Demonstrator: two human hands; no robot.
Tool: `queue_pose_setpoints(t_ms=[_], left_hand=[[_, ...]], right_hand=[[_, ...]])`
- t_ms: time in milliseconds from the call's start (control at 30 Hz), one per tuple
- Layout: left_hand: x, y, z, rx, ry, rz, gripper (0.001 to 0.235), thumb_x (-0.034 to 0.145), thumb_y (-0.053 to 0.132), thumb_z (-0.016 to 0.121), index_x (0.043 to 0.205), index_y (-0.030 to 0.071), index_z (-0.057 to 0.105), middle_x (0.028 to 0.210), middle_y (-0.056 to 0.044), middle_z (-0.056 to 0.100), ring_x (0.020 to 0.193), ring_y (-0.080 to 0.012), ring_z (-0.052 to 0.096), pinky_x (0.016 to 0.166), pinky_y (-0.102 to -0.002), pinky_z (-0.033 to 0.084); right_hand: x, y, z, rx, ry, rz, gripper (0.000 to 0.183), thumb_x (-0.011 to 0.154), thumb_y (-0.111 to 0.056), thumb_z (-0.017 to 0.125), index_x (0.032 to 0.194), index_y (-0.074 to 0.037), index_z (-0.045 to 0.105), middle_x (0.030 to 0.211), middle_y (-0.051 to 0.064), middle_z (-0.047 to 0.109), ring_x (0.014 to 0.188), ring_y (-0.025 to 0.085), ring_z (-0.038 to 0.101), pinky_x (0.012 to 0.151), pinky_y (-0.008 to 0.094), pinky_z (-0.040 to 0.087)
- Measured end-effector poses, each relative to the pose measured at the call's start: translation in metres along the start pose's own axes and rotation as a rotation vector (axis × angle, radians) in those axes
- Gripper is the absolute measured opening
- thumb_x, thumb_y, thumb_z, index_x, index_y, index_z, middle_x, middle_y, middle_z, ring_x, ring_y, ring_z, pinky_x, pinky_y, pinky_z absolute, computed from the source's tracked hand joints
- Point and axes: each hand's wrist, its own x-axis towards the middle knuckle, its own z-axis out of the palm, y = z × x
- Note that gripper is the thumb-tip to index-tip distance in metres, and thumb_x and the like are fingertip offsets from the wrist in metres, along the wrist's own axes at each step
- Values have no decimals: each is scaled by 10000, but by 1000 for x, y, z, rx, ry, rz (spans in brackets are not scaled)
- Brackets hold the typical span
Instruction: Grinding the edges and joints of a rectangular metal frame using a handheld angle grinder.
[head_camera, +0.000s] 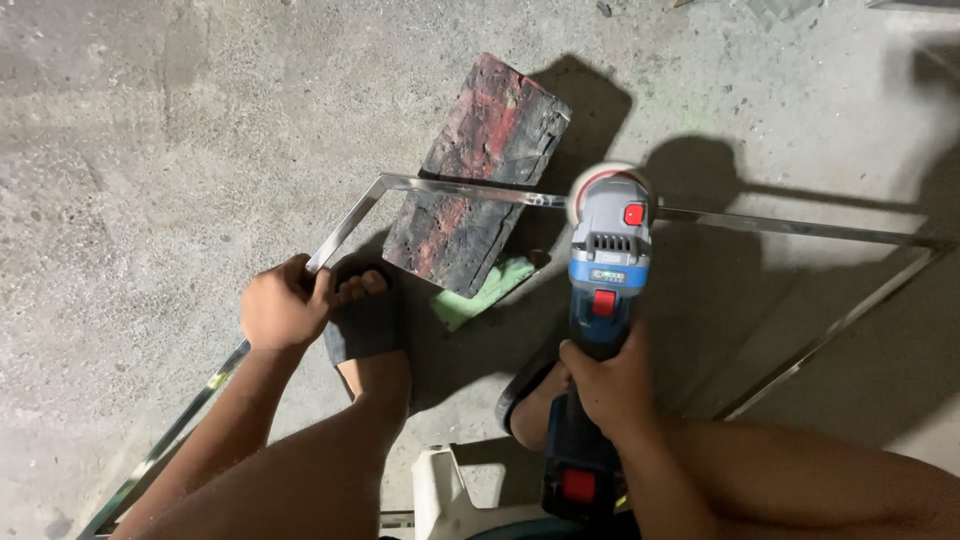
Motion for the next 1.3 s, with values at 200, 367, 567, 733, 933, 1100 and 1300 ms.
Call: queue_pose_setpoints(t_ms=[200,367,567,733,933,1100,1300], left_hand=[[0,-1,4,8,1,4,275,866,440,646,848,172,706,693,-93,691,767,-380,717,686,-480,553],[-2,7,-8,-4,-17,29,322,879,459,648,810,145,672,651,-75,663,644,-323,661,573,-446,511],[-1,15,-18,-28,-53,29,418,876,487,600,652,139,543,549,-30,582,489,-239,548,464,-387,442],[-5,9,-11,-27,3,12,290,824,447,671,799,160,705,686,-79,713,730,-378,723,678,-466,563],[-3,9,-6,-16,7,0,293,807,483,662,767,193,670,680,-44,702,732,-356,724,679,-450,563],[-4,9,-9,-14,1,13,298,808,470,648,788,174,676,705,-61,714,741,-376,722,687,-471,564],[-5,11,-10,-7,-9,3,289,809,470,639,804,184,678,722,-53,721,748,-371,725,698,-474,571]], right_hand=[[-8,-24,9,-17,-79,31,435,698,-38,758,1085,-46,559,813,171,674,835,326,727,799,505,528],[-10,-17,14,-85,-82,90,721,678,-134,773,1351,-115,516,1111,133,680,1062,307,679,938,485,484],[-5,-18,9,-180,5,64,526,715,-198,762,1201,-128,572,1053,71,631,970,240,657,855,387,498],[-8,-30,22,-190,-12,-45,600,727,-102,760,1263,-4,508,1064,194,570,1114,448,615,972,582,421],[-16,-49,30,-286,-46,47,773,737,-270,843,1376,-15,491,1209,230,628,1228,481,599,1048,608,429],[-13,-48,33,-268,-18,95,645,780,-198,779,1339,-60,489,1221,207,634,1256,470,585,1048,625,433],[-15,-47,32,-319,5,116,636,769,-217,772,1324,-80,494,1179,184,635,1219,440,612,1034,604,459]])
